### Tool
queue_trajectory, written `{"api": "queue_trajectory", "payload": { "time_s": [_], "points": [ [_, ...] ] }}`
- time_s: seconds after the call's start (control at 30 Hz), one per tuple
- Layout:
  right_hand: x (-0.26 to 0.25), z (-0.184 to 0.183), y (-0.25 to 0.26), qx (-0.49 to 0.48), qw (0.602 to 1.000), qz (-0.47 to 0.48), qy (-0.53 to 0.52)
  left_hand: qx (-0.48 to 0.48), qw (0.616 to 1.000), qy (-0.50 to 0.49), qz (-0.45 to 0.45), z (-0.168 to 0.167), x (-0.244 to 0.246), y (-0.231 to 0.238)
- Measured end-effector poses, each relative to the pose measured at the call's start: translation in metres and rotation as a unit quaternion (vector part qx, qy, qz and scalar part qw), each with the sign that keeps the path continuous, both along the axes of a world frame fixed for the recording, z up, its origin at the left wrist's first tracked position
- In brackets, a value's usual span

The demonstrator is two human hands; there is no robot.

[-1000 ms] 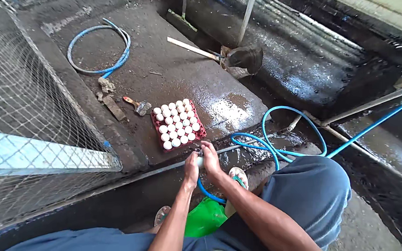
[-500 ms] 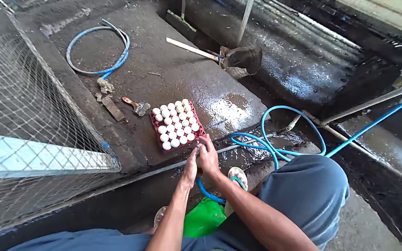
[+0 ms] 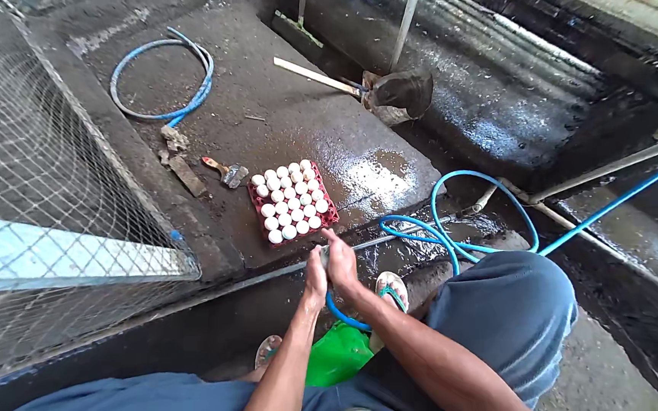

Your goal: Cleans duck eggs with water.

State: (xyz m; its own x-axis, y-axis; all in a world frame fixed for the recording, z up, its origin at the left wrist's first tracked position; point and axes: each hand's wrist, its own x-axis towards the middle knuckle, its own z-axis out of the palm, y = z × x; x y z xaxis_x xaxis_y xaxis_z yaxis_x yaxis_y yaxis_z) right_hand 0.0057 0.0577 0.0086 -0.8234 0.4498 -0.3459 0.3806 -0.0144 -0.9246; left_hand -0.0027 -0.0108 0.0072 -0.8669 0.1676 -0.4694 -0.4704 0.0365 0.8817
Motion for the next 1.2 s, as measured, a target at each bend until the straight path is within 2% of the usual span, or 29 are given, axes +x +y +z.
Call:
{"api": "queue_trajectory", "payload": {
  "time_s": [0.07, 0.17, 0.23, 0.33, 0.4, 0.43, 0.47, 0.53, 0.6, 0.7, 0.73, 0.83, 0.87, 0.97, 1.0, 1.1, 1.2],
  "points": [
    [-0.008, 0.004, 0.007, -0.05, 0.996, -0.036, -0.061, -0.014, 1.0, 0.011, -0.012, -0.004, 0.001, 0.001],
    [0.008, 0.012, -0.009, 0.005, 1.0, 0.017, -0.015, -0.047, 0.996, 0.073, -0.014, -0.001, 0.0, 0.002],
    [0.003, 0.0, -0.003, 0.024, 0.999, 0.018, 0.021, -0.005, 0.998, 0.054, -0.018, -0.002, 0.001, 0.003],
    [-0.008, 0.0, 0.005, -0.029, 0.999, -0.016, -0.014, 0.04, 0.999, 0.025, -0.009, -0.01, 0.0, 0.005],
    [0.002, 0.009, -0.006, 0.014, 1.0, 0.023, 0.014, 0.08, 0.995, 0.054, 0.007, -0.019, -0.003, 0.003],
    [0.005, 0.008, -0.007, 0.033, 0.998, 0.034, 0.031, 0.092, 0.995, 0.034, 0.019, -0.016, -0.002, 0.004],
    [0.001, 0.005, 0.0, 0.028, 0.998, 0.037, 0.031, 0.09, 0.996, 0.005, 0.016, -0.01, 0.0, 0.004],
    [-0.016, -0.003, 0.021, -0.03, 0.999, 0.006, -0.013, 0.024, 0.999, -0.038, -0.006, -0.005, 0.002, 0.011],
    [-0.02, -0.001, 0.021, -0.075, 0.996, -0.019, -0.043, -0.025, 0.999, -0.021, -0.011, -0.003, 0.003, 0.013],
    [0.002, 0.005, 0.0, -0.015, 0.998, 0.047, 0.029, 0.041, 0.999, -0.007, 0.035, -0.008, 0.003, 0.006],
    [-0.001, 0.002, 0.004, -0.007, 0.999, 0.042, 0.033, 0.043, 0.998, -0.018, 0.033, -0.008, 0.002, 0.007],
    [-0.016, -0.009, 0.02, -0.086, 0.994, -0.037, -0.052, -0.005, 1.0, -0.015, 0.025, -0.01, 0.005, 0.013],
    [-0.013, -0.004, 0.016, -0.088, 0.994, -0.033, -0.055, -0.019, 0.999, 0.007, 0.025, -0.009, 0.004, 0.011],
    [0.005, -0.001, -0.001, -0.021, 0.999, 0.033, 0.037, 0.023, 0.999, 0.031, 0.023, -0.013, 0.002, 0.004],
    [0.002, -0.005, 0.003, -0.009, 0.998, 0.035, 0.043, 0.036, 0.999, 0.01, 0.021, -0.011, 0.002, 0.004],
    [-0.01, -0.003, 0.012, -0.036, 0.998, 0.011, -0.04, 0.024, 0.999, -0.01, 0.047, -0.012, 0.001, 0.011],
    [0.005, 0.006, -0.004, 0.019, 0.998, 0.059, 0.008, 0.056, 0.998, 0.019, 0.032, -0.014, -0.001, 0.001]
  ]
}}
